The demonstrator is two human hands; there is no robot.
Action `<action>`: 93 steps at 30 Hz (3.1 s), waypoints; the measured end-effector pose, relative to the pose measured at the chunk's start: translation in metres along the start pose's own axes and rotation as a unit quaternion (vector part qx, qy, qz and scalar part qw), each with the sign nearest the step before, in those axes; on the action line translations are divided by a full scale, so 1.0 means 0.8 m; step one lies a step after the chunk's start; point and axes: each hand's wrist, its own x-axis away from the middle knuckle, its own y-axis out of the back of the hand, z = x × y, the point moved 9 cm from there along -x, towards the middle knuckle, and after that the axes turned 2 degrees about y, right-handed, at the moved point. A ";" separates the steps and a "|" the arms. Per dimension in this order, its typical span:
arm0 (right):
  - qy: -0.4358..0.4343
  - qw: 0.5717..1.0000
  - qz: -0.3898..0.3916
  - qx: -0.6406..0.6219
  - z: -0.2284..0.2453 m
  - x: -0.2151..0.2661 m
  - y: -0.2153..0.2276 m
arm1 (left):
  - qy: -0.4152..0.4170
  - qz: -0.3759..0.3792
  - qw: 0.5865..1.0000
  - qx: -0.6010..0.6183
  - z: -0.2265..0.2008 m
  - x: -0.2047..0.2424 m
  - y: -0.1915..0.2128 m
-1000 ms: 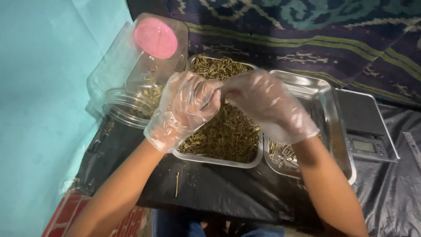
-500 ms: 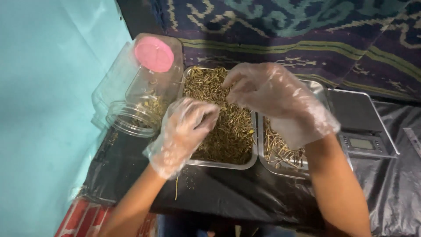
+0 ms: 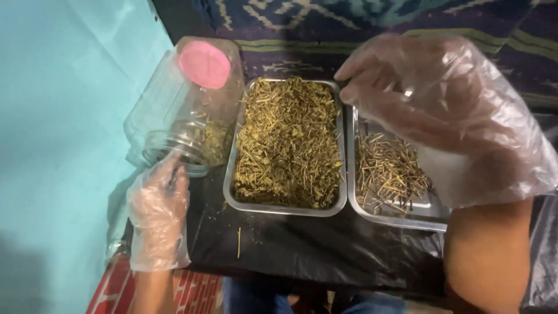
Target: Sorting dried tea leaves and stems by hand, moving them between metal trays and a plastic jar for processing.
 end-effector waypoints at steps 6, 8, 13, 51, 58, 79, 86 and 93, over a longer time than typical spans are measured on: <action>0.001 0.989 0.015 0.146 -0.012 -0.015 -0.006 | -0.094 -0.040 0.993 -0.067 -0.048 0.016 0.017; -0.294 0.934 0.089 0.180 -0.051 -0.009 -0.021 | -0.027 -0.098 0.985 -0.138 -0.043 0.033 0.028; -0.214 0.873 0.307 0.312 -0.091 0.003 -0.105 | -0.149 -0.104 0.983 -0.008 -0.155 -0.031 0.039; -0.181 0.944 0.210 0.176 -0.101 -0.029 -0.133 | -0.320 -0.271 0.894 0.156 -0.194 -0.094 -0.042; -0.181 0.964 0.176 0.086 -0.090 -0.034 -0.159 | -0.370 -0.149 0.913 0.083 -0.178 -0.083 -0.080; -0.338 0.933 0.110 -0.062 -0.126 0.027 -0.044 | -0.382 -0.096 0.914 0.094 -0.168 -0.077 -0.094; 0.186 0.854 0.183 -0.451 -0.077 0.031 -0.110 | -0.360 -0.093 0.925 0.075 -0.177 -0.086 -0.087; -0.214 0.870 0.321 0.308 -0.152 -0.023 -0.182 | -0.368 -0.080 0.921 0.100 -0.170 -0.083 -0.090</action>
